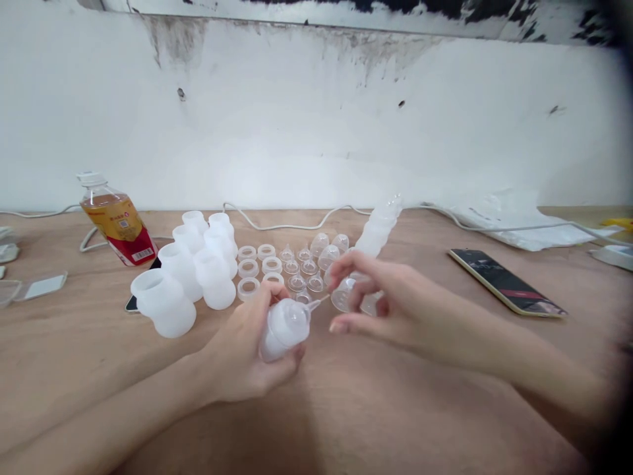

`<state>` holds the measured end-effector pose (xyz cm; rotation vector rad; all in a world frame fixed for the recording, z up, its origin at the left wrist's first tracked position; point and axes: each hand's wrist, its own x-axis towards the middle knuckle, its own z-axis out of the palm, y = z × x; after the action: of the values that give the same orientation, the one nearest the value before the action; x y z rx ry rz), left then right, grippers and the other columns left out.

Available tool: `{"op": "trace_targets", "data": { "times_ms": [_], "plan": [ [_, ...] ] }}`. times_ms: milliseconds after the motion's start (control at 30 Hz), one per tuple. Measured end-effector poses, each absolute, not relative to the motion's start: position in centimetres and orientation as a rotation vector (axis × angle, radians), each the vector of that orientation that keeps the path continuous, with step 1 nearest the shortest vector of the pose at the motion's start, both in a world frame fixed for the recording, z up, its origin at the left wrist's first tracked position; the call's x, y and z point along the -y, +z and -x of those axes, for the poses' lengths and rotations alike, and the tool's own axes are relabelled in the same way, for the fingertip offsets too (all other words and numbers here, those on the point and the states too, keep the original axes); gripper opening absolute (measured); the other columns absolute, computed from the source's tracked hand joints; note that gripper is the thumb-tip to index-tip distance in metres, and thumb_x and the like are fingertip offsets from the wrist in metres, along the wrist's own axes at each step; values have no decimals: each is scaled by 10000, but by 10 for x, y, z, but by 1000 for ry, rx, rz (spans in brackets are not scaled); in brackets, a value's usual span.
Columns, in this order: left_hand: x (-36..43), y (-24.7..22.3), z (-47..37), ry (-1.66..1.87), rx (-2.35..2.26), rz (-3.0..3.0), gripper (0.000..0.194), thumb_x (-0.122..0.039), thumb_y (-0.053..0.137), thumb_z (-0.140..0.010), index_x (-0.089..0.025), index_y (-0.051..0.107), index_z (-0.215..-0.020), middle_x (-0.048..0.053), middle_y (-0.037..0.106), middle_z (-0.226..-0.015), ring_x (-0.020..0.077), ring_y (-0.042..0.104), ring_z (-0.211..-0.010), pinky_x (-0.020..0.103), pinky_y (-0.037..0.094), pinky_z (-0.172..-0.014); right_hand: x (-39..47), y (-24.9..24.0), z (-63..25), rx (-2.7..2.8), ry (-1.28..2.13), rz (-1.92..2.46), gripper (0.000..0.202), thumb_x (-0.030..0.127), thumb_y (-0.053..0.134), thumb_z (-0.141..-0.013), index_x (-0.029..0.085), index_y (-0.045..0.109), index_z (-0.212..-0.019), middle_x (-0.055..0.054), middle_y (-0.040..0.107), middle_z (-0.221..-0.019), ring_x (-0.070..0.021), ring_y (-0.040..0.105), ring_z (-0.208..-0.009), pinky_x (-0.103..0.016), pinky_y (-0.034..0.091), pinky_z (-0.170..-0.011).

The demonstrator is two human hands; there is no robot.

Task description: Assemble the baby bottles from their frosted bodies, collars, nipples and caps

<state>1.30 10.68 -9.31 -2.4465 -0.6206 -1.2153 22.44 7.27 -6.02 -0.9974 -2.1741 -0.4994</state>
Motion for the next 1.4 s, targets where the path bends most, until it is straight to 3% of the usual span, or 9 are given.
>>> {"op": "trace_targets", "data": {
  "times_ms": [233, 533, 633, 733, 833, 933, 1133, 1267, 1400],
  "plan": [
    [-114, -106, -22, -928, 721, 2294, 449, -429, 520, -759, -221, 296, -1088, 30, 564, -966, 202, 582, -781, 303, 451, -591, -91, -86, -193, 2262, -475, 1027, 423, 562, 391, -787, 152, 464, -858, -19, 552, -613, -129, 483, -519, -222, 297, -461],
    [-122, -105, -22, -831, 818, 2240, 647, -408, 575, -703, -183, 193, -1174, 104, 575, -1028, 271, 607, -814, 354, 481, -583, -107, -83, -197, 2470, -236, 901, 414, 450, 480, -788, 167, 492, -1090, -10, 583, -639, -122, 526, -531, -220, 388, -512],
    [-120, -99, -20, -950, 900, 2302, 720, -401, 597, -668, -178, 166, -1200, 95, 599, -962, 256, 611, -779, 360, 479, -619, -112, -79, -202, 2471, -492, 747, 434, 455, 478, -791, 213, 467, -1152, -31, 595, -769, -149, 554, -659, -249, 416, -599],
    [-118, -93, -16, -1068, 912, 2440, 813, -429, 652, -603, -206, 158, -1208, 56, 609, -923, 238, 601, -804, 358, 471, -673, -114, -74, -209, 2486, -829, 593, 294, 293, 388, -863, 284, 479, -1142, -47, 529, -1047, -140, 535, -766, -258, 406, -639],
    [-117, -92, -14, -1055, 911, 2496, 854, -437, 683, -566, -215, 165, -1208, 63, 595, -977, 253, 587, -858, 372, 462, -698, -112, -69, -214, 2572, -747, 371, 296, 169, 430, -827, 251, 486, -1106, -43, 441, -1177, -134, 499, -910, -255, 407, -741],
    [-116, -95, -16, -993, 915, 2448, 824, -412, 645, -621, -201, 124, -1224, 78, 599, -967, 267, 600, -813, 384, 466, -646, -109, -69, -212, 2520, -375, 227, 309, 279, 542, -777, 168, 451, -1051, -67, 488, -1084, -157, 451, -1015, -271, 386, -845],
    [-116, -104, -19, -986, 809, 2325, 763, -358, 604, -668, -210, 102, -1224, 78, 603, -972, 253, 623, -772, 352, 475, -613, -105, -75, -205, 2443, -236, 825, 368, 408, 266, -892, 141, 519, -883, -21, 553, -685, -115, 503, -599, -253, 407, -576],
    [-118, -102, -17, -1024, 782, 2317, 737, -371, 565, -700, -204, 89, -1237, 83, 599, -990, 239, 623, -788, 328, 475, -599, -99, -72, -210, 2543, -353, 556, 256, 310, 467, -823, 187, 515, -1043, -57, 530, -975, -143, 515, -825, -251, 427, -674],
    [-119, -101, -16, -1080, 824, 2305, 764, -374, 587, -675, -203, 91, -1231, 68, 610, -965, 242, 621, -773, 345, 480, -599, -95, -73, -208, 2468, -419, 484, 461, 324, 586, -738, 208, 416, -1151, -71, 432, -1155, -186, 442, -1022, -307, 393, -847]
  ]
}}
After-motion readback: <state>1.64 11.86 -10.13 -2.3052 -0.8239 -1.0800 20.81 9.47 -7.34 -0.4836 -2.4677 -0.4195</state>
